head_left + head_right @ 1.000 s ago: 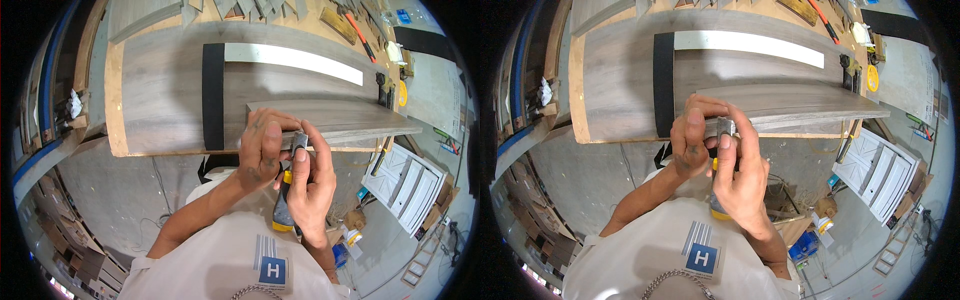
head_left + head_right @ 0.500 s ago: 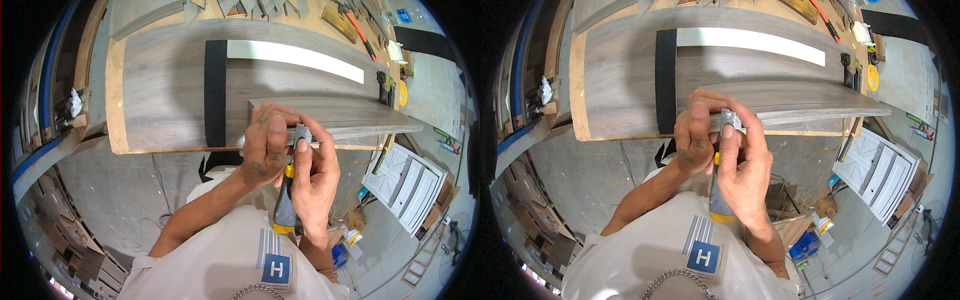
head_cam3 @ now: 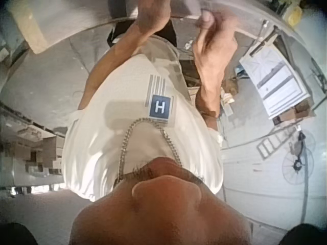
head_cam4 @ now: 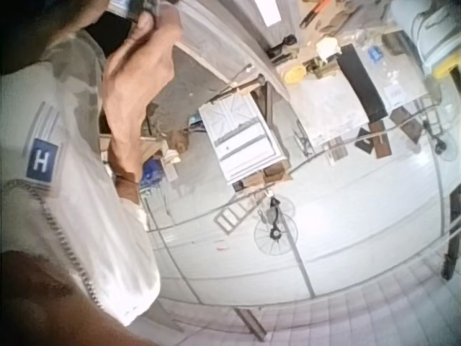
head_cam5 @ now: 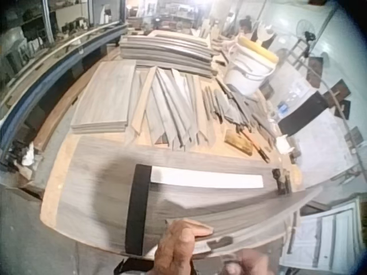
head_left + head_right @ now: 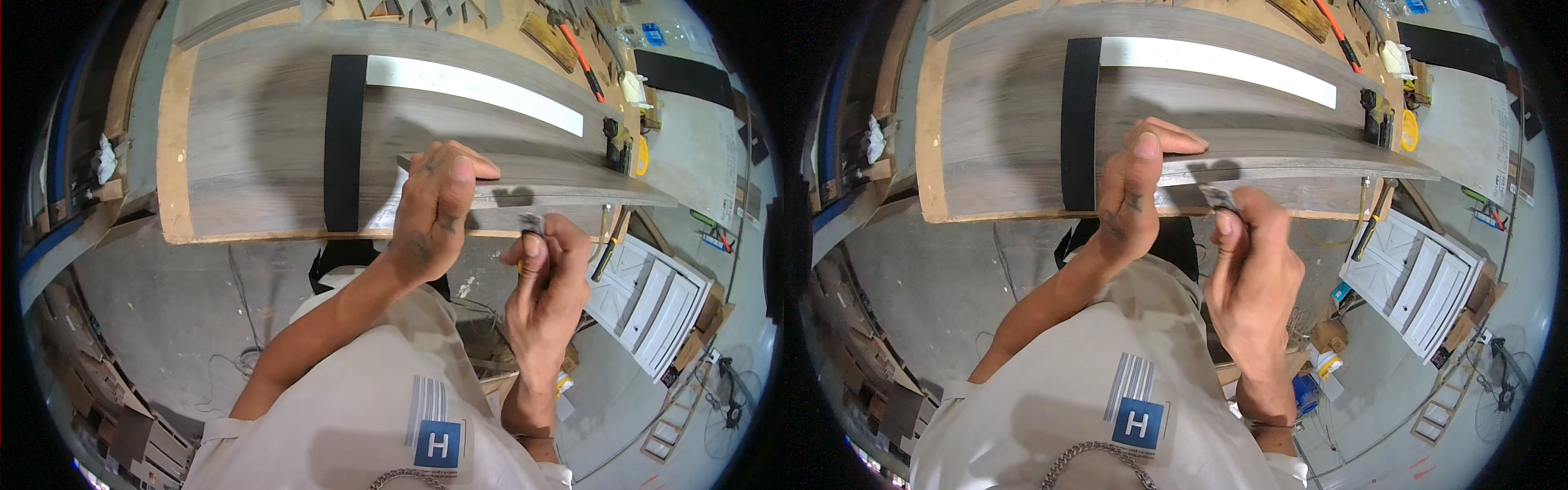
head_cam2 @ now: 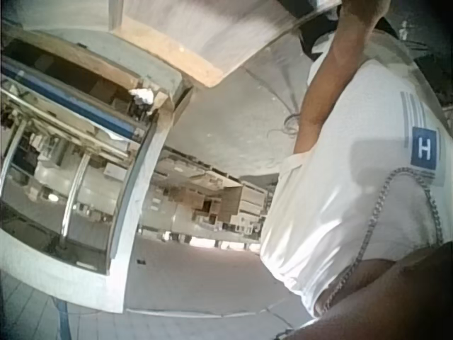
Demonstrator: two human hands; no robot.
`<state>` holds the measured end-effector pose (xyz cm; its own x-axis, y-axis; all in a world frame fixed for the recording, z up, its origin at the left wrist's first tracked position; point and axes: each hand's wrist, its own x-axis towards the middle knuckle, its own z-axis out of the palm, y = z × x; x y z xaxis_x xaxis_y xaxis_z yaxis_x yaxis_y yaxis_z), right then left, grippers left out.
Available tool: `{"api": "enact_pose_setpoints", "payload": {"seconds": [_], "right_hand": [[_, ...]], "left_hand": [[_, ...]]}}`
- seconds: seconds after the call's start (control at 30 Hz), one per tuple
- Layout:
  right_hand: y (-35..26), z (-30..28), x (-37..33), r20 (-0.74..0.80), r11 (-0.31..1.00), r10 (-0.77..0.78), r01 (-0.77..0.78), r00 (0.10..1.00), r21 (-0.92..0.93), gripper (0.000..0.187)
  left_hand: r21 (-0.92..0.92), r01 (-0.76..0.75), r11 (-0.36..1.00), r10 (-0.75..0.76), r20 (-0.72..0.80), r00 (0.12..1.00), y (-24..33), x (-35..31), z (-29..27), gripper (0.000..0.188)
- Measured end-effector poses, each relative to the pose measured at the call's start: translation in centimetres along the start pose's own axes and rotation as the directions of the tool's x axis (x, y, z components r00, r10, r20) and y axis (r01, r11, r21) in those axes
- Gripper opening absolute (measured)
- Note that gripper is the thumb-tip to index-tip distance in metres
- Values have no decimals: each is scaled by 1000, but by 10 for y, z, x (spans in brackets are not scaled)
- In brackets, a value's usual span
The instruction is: The user is assembling a wooden cabinet door by fitting the panel into the frame and using a mallet and a scraper.
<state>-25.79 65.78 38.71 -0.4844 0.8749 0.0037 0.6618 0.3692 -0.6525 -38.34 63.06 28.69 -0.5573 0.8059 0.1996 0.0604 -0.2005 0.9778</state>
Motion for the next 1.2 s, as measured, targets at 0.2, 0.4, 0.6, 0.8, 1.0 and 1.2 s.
{"api": "enact_pose_setpoints", "payload": {"seconds": [0.2, 0.4, 0.6, 0.8, 1.0, 1.2], "right_hand": [[1, 4, 19, 98, 907, -237, 256, 967, -336, 27], [-7, 4, 21, 173, 861, -161, 224, 972, -457, 50], [-3, 7, 28, 215, 755, -258, 335, 942, -563, 40], [-9, 4, 33, 187, 685, -286, 337, 940, -646, 46], [-11, 5, 33, 224, 640, -260, 341, 939, -689, 49], [-13, 7, 32, 215, 637, -276, 345, 937, -689, 44]], "left_hand": [[-54, -36, 998, 34, -39, 999, -3, 2, 3, 54], [-44, -1, 999, 0, -8, 1000, 0, 3, 1, 54], [-12, -20, 1000, 20, -17, 1000, -1, 4, 1, 51], [-29, -4, 1000, 3, -41, 999, 0, 6, 1, 49], [-14, -34, 999, 34, -31, 999, -2, 5, 1, 49], [-37, 6, 999, -8, -30, 1000, 3, 5, 1, 50]]}}
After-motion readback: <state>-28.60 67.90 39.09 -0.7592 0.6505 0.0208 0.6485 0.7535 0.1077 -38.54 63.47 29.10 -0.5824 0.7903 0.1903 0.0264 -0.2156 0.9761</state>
